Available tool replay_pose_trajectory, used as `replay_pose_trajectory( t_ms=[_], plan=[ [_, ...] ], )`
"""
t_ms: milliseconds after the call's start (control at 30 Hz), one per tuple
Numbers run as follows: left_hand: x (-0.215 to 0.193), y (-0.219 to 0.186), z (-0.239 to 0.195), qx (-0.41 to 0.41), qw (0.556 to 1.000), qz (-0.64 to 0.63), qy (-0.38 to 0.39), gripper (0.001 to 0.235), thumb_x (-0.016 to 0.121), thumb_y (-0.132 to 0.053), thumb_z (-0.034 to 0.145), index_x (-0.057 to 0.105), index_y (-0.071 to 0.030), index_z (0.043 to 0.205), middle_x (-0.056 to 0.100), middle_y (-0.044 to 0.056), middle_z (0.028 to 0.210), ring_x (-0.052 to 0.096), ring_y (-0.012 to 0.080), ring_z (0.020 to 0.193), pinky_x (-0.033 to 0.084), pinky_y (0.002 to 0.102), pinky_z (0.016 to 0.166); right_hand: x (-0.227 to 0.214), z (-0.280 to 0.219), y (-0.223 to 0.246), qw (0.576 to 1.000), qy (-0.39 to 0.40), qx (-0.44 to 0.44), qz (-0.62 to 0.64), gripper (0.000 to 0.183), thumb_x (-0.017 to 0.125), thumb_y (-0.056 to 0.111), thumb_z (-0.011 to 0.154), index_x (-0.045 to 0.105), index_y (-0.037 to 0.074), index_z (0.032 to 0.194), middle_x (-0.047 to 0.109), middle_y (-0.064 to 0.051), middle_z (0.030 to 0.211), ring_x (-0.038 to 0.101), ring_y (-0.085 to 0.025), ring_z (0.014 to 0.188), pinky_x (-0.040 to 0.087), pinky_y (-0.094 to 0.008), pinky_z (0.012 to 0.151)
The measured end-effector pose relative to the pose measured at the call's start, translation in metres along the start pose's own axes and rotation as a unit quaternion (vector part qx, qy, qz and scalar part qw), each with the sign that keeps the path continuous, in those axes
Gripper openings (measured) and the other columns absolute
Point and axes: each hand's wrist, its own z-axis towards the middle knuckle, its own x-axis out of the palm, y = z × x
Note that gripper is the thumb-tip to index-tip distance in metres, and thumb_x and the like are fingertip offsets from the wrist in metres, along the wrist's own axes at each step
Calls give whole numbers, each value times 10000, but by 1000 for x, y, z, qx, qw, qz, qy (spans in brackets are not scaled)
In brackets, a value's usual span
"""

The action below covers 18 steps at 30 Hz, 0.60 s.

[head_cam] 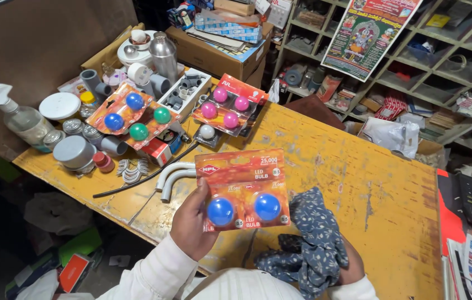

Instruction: The recorder is opening and organizing various electrical components like light bulbs and cable clips on a shop counter.

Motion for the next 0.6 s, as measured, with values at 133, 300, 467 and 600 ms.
replay_pose_trajectory(
  t_ms=[133,300,467,600],
  plan=[
    [-1,1,-4,31,997,-35,61,530,362,-349,1068,416,-15,1477,559,168,1460,593,311,1300,485,485,1090,-37,4,-6,978,17,-49,-202,468,558,101,946,569,-21,1398,624,-167,1399,615,-269,1249,482,-413,1057],
    [7,-5,-13,25,994,-58,91,550,368,-361,1074,396,-11,1497,544,168,1476,573,323,1315,478,498,1090,-40,-1,-8,975,14,-44,-218,496,570,97,935,545,-20,1416,593,-178,1434,587,-288,1277,462,-423,1069],
    [18,-10,-21,23,993,-67,97,543,374,-351,1070,398,-18,1499,547,164,1473,576,322,1320,481,501,1095,19,-7,56,996,-80,-21,-36,455,562,137,951,577,8,1387,593,-168,1415,586,-272,1243,461,-417,1022],
    [26,-16,-28,46,994,-47,89,556,365,-354,1072,389,-8,1506,556,165,1473,597,305,1319,506,475,1095,36,-12,103,989,-112,-58,-72,301,629,169,952,675,3,1200,659,-166,1298,639,-256,1125,510,-386,950]
  ],
)
